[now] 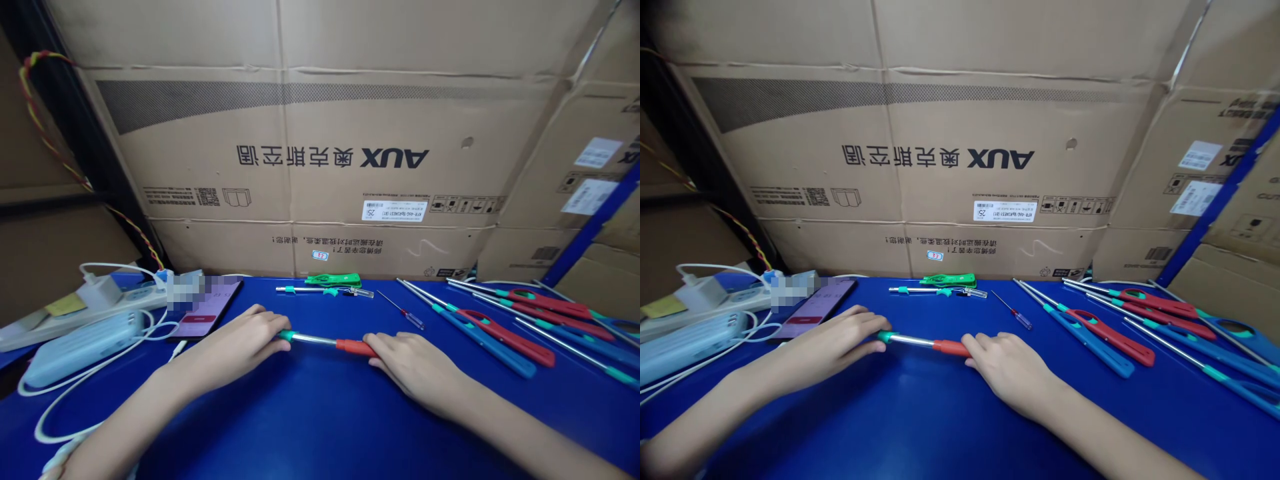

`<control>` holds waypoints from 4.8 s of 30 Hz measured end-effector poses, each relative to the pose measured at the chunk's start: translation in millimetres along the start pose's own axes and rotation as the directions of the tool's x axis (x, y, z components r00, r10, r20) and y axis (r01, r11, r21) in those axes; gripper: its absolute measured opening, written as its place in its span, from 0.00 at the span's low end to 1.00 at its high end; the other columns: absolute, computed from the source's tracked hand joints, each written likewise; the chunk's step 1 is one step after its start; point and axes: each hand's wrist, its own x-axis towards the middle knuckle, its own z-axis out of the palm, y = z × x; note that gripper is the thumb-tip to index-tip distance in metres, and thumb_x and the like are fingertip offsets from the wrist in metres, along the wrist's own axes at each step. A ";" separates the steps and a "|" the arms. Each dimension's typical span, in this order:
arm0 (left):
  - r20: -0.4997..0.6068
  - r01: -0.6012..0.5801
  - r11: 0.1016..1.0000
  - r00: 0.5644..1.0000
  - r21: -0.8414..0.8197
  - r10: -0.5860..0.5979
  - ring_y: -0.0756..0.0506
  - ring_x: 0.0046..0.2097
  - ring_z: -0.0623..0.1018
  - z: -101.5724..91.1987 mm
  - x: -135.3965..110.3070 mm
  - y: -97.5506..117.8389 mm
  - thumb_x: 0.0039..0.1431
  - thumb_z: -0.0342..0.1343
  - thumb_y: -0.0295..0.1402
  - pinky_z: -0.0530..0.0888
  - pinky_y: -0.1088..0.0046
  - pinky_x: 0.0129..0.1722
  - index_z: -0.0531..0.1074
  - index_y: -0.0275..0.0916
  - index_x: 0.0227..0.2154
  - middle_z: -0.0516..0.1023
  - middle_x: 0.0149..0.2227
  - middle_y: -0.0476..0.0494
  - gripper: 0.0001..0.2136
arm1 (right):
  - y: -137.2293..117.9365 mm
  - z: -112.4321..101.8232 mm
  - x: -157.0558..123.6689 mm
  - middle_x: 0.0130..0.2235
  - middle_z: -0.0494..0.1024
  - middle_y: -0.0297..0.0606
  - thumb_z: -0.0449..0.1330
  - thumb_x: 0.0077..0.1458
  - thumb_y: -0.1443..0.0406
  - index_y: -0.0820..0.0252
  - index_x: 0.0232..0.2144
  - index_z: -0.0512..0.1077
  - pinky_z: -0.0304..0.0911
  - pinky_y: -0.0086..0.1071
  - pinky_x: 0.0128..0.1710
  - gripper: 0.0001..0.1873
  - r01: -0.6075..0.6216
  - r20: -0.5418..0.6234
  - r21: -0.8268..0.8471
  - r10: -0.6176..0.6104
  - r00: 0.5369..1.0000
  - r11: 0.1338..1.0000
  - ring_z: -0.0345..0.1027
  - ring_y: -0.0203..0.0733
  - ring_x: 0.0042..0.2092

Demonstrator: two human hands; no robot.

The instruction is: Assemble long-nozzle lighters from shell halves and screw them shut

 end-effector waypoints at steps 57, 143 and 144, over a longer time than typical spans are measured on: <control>-0.211 -0.123 0.943 0.958 0.310 0.194 0.40 0.35 0.75 48.3 7.7 66.8 0.63 0.43 0.21 0.68 0.60 0.40 0.65 0.35 0.36 0.75 0.36 0.39 0.07 | -29.9 -8.2 -10.2 0.34 0.80 0.44 0.44 0.65 0.70 0.65 0.46 0.65 0.64 0.37 0.30 0.12 0.148 -0.175 -0.118 -0.167 0.970 0.982 0.73 0.45 0.27; -0.091 -0.119 0.992 0.989 -0.033 0.116 0.42 0.43 0.70 54.3 14.9 54.4 0.63 0.50 0.23 0.69 0.63 0.43 0.65 0.45 0.53 0.71 0.45 0.45 0.17 | -12.4 17.3 8.4 0.27 0.69 0.34 0.55 0.59 0.68 0.61 0.26 0.71 0.58 0.29 0.28 0.10 -0.120 -0.060 0.850 0.321 0.945 0.513 0.61 0.36 0.28; -0.088 -0.120 0.992 0.989 -0.031 0.117 0.42 0.43 0.70 54.3 14.9 54.1 0.63 0.50 0.23 0.69 0.63 0.43 0.65 0.45 0.53 0.71 0.45 0.45 0.17 | -12.3 17.6 8.2 0.27 0.69 0.34 0.55 0.59 0.68 0.61 0.26 0.71 0.57 0.29 0.28 0.10 -0.124 -0.051 0.849 0.313 0.949 0.514 0.61 0.36 0.28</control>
